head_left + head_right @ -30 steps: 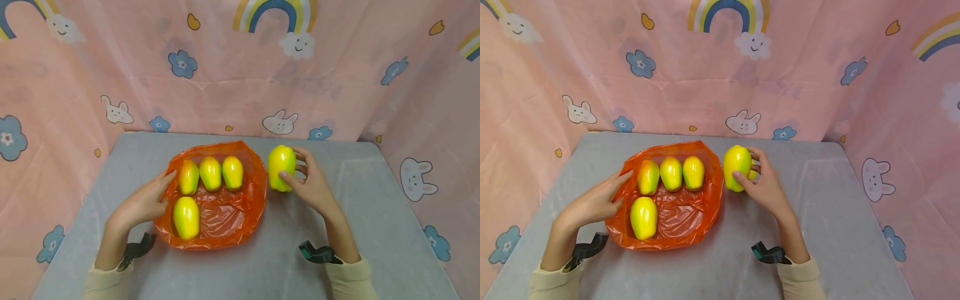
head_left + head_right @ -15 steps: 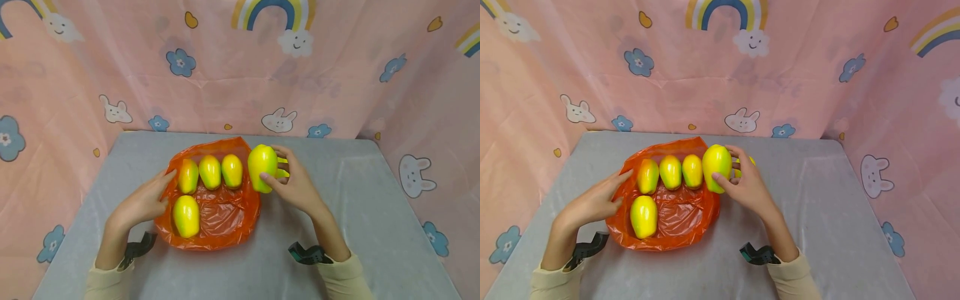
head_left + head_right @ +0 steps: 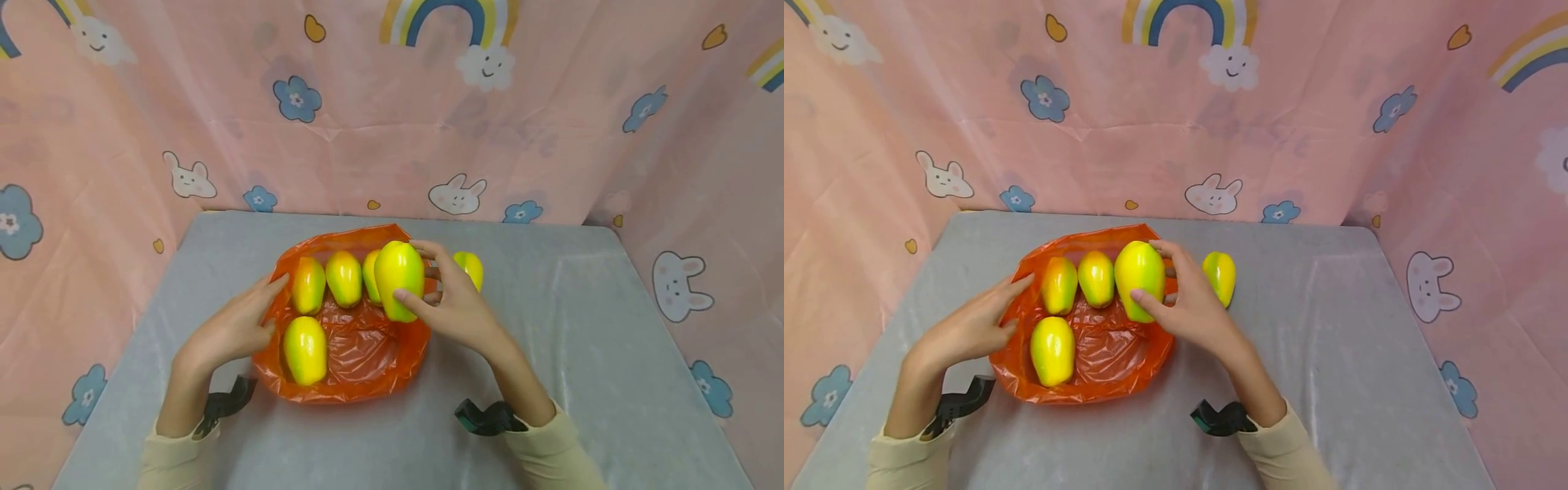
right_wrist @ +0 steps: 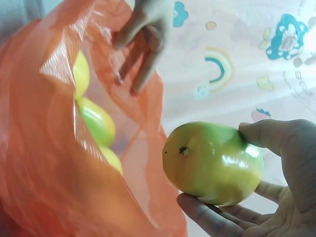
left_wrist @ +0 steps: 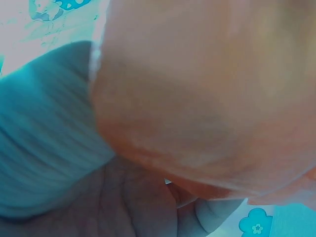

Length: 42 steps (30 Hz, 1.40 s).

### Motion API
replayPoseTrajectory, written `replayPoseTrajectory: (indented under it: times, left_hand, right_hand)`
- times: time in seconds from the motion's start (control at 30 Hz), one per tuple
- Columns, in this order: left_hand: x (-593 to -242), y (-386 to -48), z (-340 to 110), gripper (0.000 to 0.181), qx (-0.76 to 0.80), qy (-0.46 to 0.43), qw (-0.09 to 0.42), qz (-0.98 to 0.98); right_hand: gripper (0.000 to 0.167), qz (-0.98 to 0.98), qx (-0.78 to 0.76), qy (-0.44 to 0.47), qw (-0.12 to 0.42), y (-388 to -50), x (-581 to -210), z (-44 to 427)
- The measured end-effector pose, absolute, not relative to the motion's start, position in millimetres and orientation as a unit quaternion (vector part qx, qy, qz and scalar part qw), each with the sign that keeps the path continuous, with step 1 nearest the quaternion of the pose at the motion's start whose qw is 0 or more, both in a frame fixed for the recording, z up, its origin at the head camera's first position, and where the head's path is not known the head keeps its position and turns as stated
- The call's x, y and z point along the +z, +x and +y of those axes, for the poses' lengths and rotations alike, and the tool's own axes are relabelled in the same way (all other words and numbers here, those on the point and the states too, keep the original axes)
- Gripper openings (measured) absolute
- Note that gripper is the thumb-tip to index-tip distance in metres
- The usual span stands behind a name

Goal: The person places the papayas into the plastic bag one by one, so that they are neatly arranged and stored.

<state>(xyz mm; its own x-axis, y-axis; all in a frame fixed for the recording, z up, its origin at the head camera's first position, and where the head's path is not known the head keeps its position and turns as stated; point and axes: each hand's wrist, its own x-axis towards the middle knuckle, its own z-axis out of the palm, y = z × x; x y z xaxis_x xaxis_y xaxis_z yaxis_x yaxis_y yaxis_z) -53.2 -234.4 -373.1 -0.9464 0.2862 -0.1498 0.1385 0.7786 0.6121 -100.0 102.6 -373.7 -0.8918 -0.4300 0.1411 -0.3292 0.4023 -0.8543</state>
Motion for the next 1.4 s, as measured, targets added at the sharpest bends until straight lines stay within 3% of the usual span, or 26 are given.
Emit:
replayPoseTrajectory:
  times: [0.5, 0.87, 1.4]
  left_hand:
    - [-372.1, -51.5, -236.5, 0.076, 0.319, 0.120, 0.114, 0.933]
    - [-372.2, -52.2, -234.9, 0.077, 0.312, 0.123, 0.114, 0.935]
    - [-370.5, -51.8, -233.6, 0.078, 0.296, 0.118, 0.123, 0.940]
  right_hand:
    - [0.074, 0.842, -0.471, -0.249, 0.086, -95.6, -381.9, 66.7]
    - [0.075, 0.868, -0.432, -0.202, 0.138, -81.3, -402.5, 39.2]
    - [0.076, 0.889, -0.390, -0.180, 0.156, -65.8, -439.6, 21.0]
